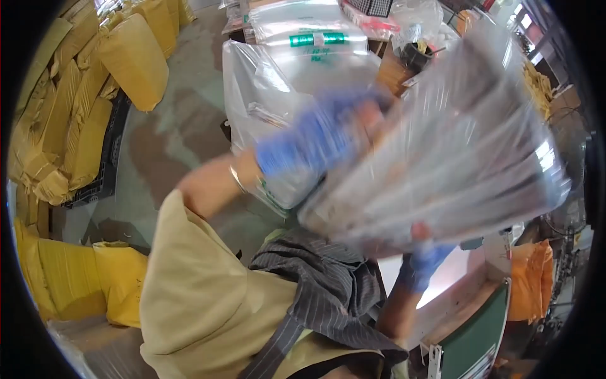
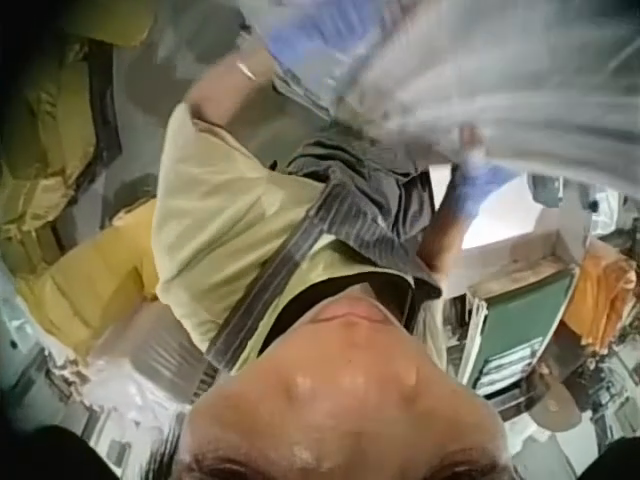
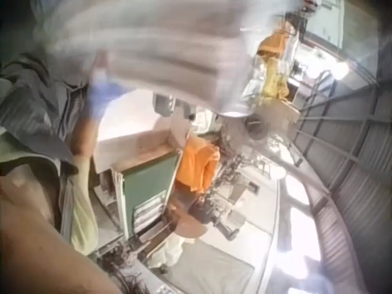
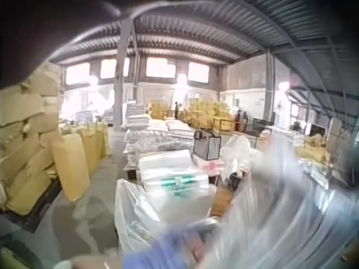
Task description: Packaging bundles of long products into plastic bags and sealing them with a heat sealer.
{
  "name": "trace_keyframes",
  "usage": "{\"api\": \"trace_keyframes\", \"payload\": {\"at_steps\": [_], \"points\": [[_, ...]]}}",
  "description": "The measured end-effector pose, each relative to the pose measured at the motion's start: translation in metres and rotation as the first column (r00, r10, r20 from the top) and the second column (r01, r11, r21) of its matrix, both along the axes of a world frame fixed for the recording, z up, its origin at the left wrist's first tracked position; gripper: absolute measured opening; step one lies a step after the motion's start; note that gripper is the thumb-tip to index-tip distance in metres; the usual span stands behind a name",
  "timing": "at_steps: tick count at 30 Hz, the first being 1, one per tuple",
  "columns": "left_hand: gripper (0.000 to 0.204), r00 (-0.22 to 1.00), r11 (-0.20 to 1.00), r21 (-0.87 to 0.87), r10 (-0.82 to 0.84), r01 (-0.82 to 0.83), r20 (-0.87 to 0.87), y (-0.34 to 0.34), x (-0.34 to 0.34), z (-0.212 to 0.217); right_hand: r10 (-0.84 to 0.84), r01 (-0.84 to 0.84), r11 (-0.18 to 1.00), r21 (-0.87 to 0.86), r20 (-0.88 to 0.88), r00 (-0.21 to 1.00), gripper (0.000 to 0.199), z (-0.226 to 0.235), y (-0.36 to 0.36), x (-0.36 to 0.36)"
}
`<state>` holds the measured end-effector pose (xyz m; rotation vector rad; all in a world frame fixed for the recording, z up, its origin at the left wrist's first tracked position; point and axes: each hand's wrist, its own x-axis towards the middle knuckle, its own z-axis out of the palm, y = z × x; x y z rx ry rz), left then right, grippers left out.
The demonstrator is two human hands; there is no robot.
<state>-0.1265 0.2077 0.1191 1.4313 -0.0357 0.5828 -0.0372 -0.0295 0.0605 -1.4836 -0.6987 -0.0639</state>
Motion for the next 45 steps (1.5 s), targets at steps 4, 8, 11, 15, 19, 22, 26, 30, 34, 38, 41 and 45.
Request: {"api": "trace_keyframes", "payload": {"at_steps": [4,8,11,15,19,22,26,30,34,38,41,45], "points": [[0.027,0.51,0.025,0.885,0.824,-0.465,0.245,0.169,0.007,0.018,0.039,-0.123,0.968,0.218,0.352,0.935,0.051,0.106,0.124,0.011],[0.03,0.463,0.35,0.936,0.834,-0.021,-0.301,0.318,-0.036,-0.055,-0.417,0.212,0.888,0.408,0.523,0.743,0.084,0.104,0.257,-0.006],[0.031,0.646,0.905,0.394,0.207,0.158,-0.735,0.371,-0.09,-0.078,-0.09,-0.055,0.962,0.267,0.503,0.859,0.102,0.065,0.289,-0.048],[0.052,0.682,0.608,0.746,0.424,0.273,-0.595,0.319,-0.111,-0.062,0.596,-0.484,0.759,-0.436,0.167,0.785,0.09,0.003,0.221,-0.027],[0.071,0.726,0.724,0.685,0.426,0.085,-0.54,0.202,-0.134,0.013,0.728,-0.313,0.085,-0.946,-0.155,0.667,0.081,0.019,0.222,-0.011],[0.076,0.816,0.735,0.677,0.369,0.038,-0.446,0.184,-0.103,0.008,0.697,-0.321,0.189,-0.928,-0.104,0.71,0.077,-0.07,0.257,-0.007],[0.068,0.873,0.709,0.643,0.08,0.289,-0.481,0.13,0.005,0.009,0.674,-0.3,0.443,-0.845,0.093,0.733,0.059,-0.102,0.276,-0.013],[0.036,0.887,0.487,0.741,-0.25,0.462,-0.389,0.06,0.135,-0.033,0.698,-0.181,0.648,-0.74,0.483,0.529,0.043,-0.051,0.201,-0.031],[0.017,0.847,0.189,0.837,-0.27,0.514,-0.458,0.039,0.237,-0.12,0.439,-0.329,0.898,-0.293,0.521,0.732,0.034,0.0,0.093,-0.013],[0.011,0.728,0.483,0.568,-0.258,0.667,-0.635,0.008,0.275,-0.145,-0.244,0.269,0.932,-0.244,0.13,0.961,0.023,-0.077,0.016,0.036],[0.011,0.773,0.386,0.699,-0.5,0.602,-0.39,-0.068,0.263,-0.147,-0.381,0.357,0.924,-0.133,-0.288,0.879,0.015,-0.099,0.018,0.089],[0.013,0.946,0.721,0.621,-0.3,0.307,-0.12,-0.036,0.286,-0.169,-0.455,0.45,0.89,-0.078,-0.087,0.886,0.005,-0.113,0.029,0.133]]}}
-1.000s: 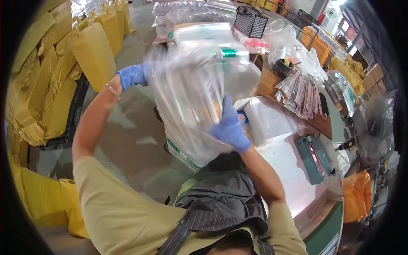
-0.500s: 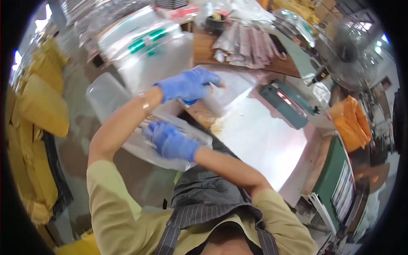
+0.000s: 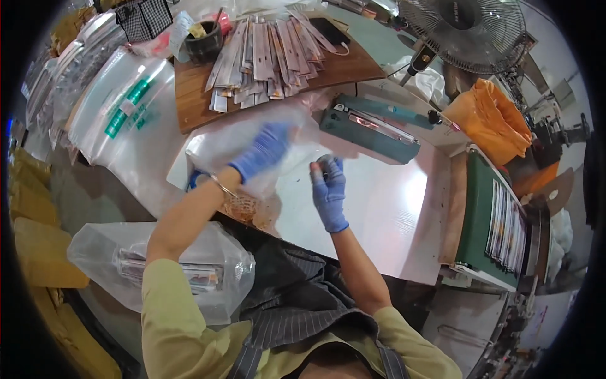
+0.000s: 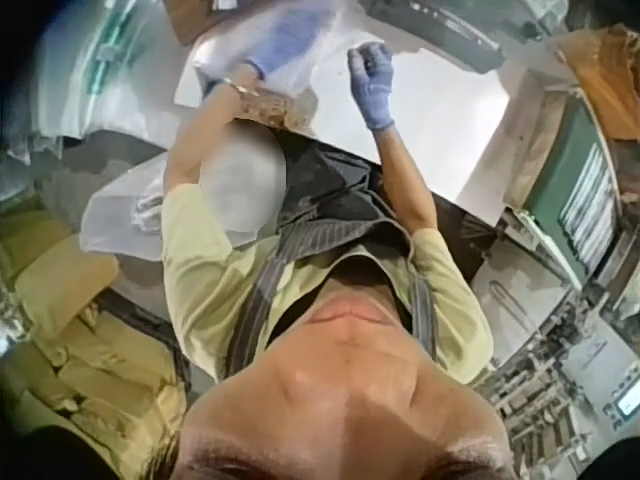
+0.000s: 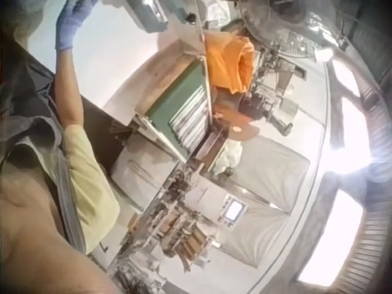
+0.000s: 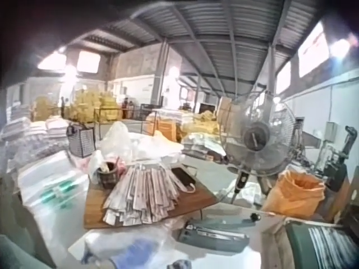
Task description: Packaging bundles of long products into plastic bags and sealing them with a heat sealer.
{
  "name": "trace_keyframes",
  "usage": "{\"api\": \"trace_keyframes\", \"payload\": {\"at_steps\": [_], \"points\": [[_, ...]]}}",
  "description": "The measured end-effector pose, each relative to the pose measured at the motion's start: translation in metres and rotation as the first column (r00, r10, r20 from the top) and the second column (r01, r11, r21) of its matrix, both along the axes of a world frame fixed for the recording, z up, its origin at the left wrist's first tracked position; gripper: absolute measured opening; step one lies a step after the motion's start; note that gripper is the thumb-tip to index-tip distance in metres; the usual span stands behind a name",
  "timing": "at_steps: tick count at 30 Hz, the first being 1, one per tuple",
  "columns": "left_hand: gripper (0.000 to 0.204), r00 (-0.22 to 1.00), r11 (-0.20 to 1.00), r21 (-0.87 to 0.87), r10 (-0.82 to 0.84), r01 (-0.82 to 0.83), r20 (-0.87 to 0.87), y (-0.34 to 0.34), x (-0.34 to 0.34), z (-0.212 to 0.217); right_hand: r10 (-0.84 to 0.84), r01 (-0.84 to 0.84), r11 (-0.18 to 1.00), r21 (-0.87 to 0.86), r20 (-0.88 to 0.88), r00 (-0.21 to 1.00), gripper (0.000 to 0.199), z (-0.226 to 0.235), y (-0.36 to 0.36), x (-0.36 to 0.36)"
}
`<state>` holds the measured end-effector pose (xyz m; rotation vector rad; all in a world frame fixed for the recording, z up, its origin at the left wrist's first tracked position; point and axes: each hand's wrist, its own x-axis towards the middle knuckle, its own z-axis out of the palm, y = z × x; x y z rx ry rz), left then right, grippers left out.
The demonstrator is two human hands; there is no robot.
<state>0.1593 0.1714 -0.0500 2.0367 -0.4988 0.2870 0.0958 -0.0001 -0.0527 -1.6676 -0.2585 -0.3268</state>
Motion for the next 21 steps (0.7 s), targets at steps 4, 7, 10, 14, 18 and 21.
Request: {"api": "trace_keyframes", "payload": {"at_steps": [4,7,10,14,18,21], "points": [[0.018,0.967,0.966,0.257,0.071,-0.007,-0.244,0.033,-0.012,0.039,-0.154,0.152,0.988,-0.036,-0.042,0.987,0.006,-0.029,-0.04,0.017],[0.019,0.989,0.867,0.487,0.048,-0.11,0.137,0.039,-0.03,-0.002,-0.101,0.121,0.991,0.059,-0.266,0.958,0.008,-0.044,-0.028,0.006],[0.018,0.971,0.867,0.438,0.203,-0.237,0.124,0.04,-0.028,-0.014,0.015,0.077,0.972,0.222,-0.383,0.923,0.011,-0.035,-0.009,-0.004],[0.018,0.946,0.883,0.351,0.254,-0.312,0.202,0.009,-0.035,-0.002,0.211,-0.101,0.948,0.303,-0.355,0.911,0.026,-0.03,0.007,-0.01],[0.016,0.941,0.805,0.509,0.173,-0.305,0.29,-0.007,-0.041,0.019,0.096,0.028,0.951,0.307,-0.378,0.921,0.018,0.005,0.026,0.016],[0.014,0.919,0.706,0.614,0.138,-0.353,0.369,0.005,-0.043,0.023,0.072,0.104,0.925,0.365,-0.437,0.897,0.013,0.01,0.018,0.026]]}}
